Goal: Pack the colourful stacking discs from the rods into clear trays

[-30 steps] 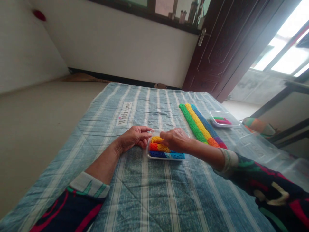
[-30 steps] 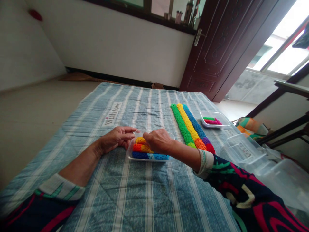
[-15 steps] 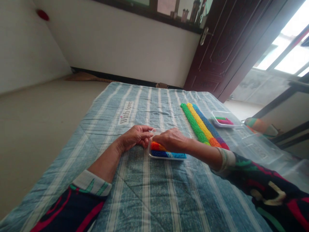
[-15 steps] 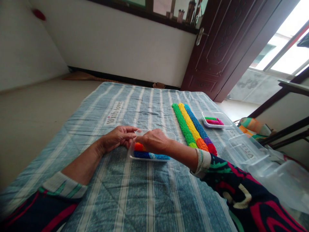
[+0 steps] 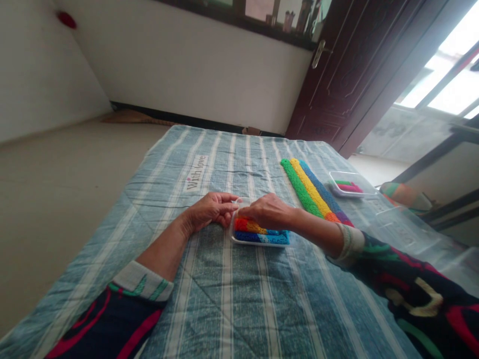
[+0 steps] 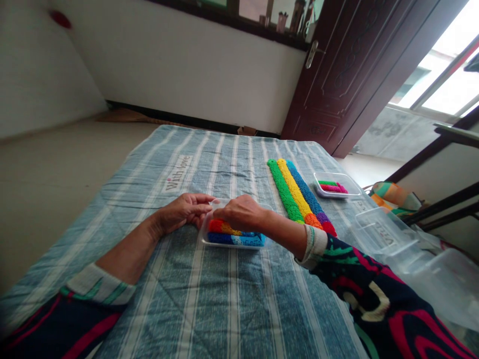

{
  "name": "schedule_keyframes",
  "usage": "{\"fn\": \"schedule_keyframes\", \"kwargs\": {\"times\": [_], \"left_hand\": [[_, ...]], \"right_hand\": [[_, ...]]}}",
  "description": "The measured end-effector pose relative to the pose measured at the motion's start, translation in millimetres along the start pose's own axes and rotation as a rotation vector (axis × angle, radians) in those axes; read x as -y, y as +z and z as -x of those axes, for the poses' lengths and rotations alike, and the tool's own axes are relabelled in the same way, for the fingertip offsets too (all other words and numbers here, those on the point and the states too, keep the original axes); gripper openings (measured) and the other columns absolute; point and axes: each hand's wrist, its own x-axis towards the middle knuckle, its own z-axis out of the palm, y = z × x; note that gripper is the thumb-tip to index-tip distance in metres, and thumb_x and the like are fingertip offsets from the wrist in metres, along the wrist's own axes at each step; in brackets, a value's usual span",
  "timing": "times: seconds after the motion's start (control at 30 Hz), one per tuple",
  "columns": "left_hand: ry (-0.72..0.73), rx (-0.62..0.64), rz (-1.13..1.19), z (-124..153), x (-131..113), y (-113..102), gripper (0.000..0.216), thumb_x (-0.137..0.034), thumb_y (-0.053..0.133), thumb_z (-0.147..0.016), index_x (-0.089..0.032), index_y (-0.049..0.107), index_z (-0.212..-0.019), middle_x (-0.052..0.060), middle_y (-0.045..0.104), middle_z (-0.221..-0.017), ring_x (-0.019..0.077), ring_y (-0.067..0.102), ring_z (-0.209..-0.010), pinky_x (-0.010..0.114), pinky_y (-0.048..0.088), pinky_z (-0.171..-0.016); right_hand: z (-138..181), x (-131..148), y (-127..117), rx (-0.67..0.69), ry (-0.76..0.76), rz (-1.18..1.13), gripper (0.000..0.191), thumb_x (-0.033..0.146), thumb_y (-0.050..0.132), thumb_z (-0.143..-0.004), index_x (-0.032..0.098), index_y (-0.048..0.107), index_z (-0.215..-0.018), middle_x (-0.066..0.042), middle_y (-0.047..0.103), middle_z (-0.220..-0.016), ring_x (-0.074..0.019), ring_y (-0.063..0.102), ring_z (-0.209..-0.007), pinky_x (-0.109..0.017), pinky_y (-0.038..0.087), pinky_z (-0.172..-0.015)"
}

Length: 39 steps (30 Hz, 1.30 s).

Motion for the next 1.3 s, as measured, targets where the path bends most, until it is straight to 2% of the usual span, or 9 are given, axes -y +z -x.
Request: {"fn": "schedule_keyframes", "kwargs": {"times": [0.17,0.4,0.53,0.63,0.73,0.83,1.0,1.3], "left_hand": [[0.002,0.021,0.003,-1.6,1.8,-2.5,0.043,-0.023,0.075,-0.072,-0.010,0.062,-0.111,-0.001,0.061,-0.055,0.0102,0.057,-0.048,0.020,0.050,-0.048],[0.007,0.001,-0.004,-0.7,0.7,-1.6,0.041,-0.023,0.075,-0.071,-0.010,0.064,-0.108,0.000,0.062,-0.058,0.0098,0.056,-0.048,0.021,0.049,-0.048],[0.020,0.015,-0.019,0.0,-0.6,-1.2,0.040,-0.026,0.076,-0.070,-0.010,0.065,-0.106,0.000,0.062,-0.058,0.0092,0.055,-0.047,0.020,0.049,-0.047],[0.012,0.013,-0.026,0.2,-1.7,-0.9,0.044,-0.026,0.076,-0.070,-0.010,0.064,-0.109,0.000,0.061,-0.056,0.0099,0.055,-0.046,0.021,0.049,-0.047],[0.012,0.005,-0.027,-0.1,-1.6,-1.5,0.047,-0.025,0.076,-0.070,-0.009,0.063,-0.112,0.000,0.062,-0.055,0.0103,0.056,-0.047,0.021,0.049,-0.047],[0.014,0.013,-0.032,-0.9,-0.4,-3.1,0.047,-0.026,0.075,-0.070,-0.010,0.063,-0.112,0.000,0.062,-0.056,0.0106,0.056,-0.047,0.021,0.050,-0.047],[0.013,0.002,-0.045,-1.0,-0.7,-3.6,0.046,-0.026,0.075,-0.070,-0.010,0.064,-0.111,0.000,0.061,-0.053,0.0110,0.056,-0.046,0.021,0.050,-0.048],[0.003,-0.002,-0.054,0.6,-4.8,-1.1,0.047,-0.026,0.075,-0.070,-0.009,0.062,-0.112,0.000,0.062,-0.055,0.0097,0.056,-0.047,0.020,0.049,-0.048]], "right_hand": [[0.3,0.9,-1.2,0.015,0.015,0.008,0.034,0.012,0.039,-0.092,0.019,0.060,-0.117,-0.009,0.071,-0.084,-0.0113,0.051,-0.059,-0.027,0.022,-0.052],[2.3,-0.3,0.4,-0.030,0.011,-0.024,0.032,0.015,0.040,-0.093,0.021,0.059,-0.119,-0.007,0.069,-0.079,-0.0105,0.047,-0.056,-0.028,0.022,-0.052],[9.7,-14.3,-3.7,-0.147,0.116,-0.071,0.033,0.025,0.042,-0.094,0.023,0.061,-0.121,-0.006,0.069,-0.079,-0.0122,0.050,-0.059,-0.029,0.022,-0.055],[23.1,-30.6,-6.8,-0.196,0.193,-0.101,0.030,0.023,0.045,-0.092,0.021,0.066,-0.113,-0.006,0.070,-0.081,-0.0135,0.054,-0.066,-0.029,0.025,-0.058],[40.0,-42.7,-6.8,-0.206,0.200,-0.134,0.024,0.021,0.050,-0.090,0.019,0.069,-0.104,-0.007,0.070,-0.088,-0.0136,0.056,-0.073,-0.028,0.028,-0.061],[54.7,-44.4,-5.8,-0.145,0.202,-0.122,0.017,0.021,0.058,-0.086,0.020,0.069,-0.100,-0.006,0.069,-0.089,-0.0135,0.057,-0.074,-0.028,0.027,-0.061],[63.8,-33.8,-7.6,0.053,0.194,-0.038,0.017,0.022,0.064,-0.082,0.022,0.070,-0.098,-0.004,0.069,-0.079,-0.0140,0.058,-0.068,-0.028,0.022,-0.057],[50.2,-20.3,-11.6,0.163,0.225,0.057,0.020,0.016,0.052,-0.086,0.018,0.070,-0.093,-0.009,0.069,-0.074,-0.0154,0.058,-0.066,-0.027,0.022,-0.055]]}}
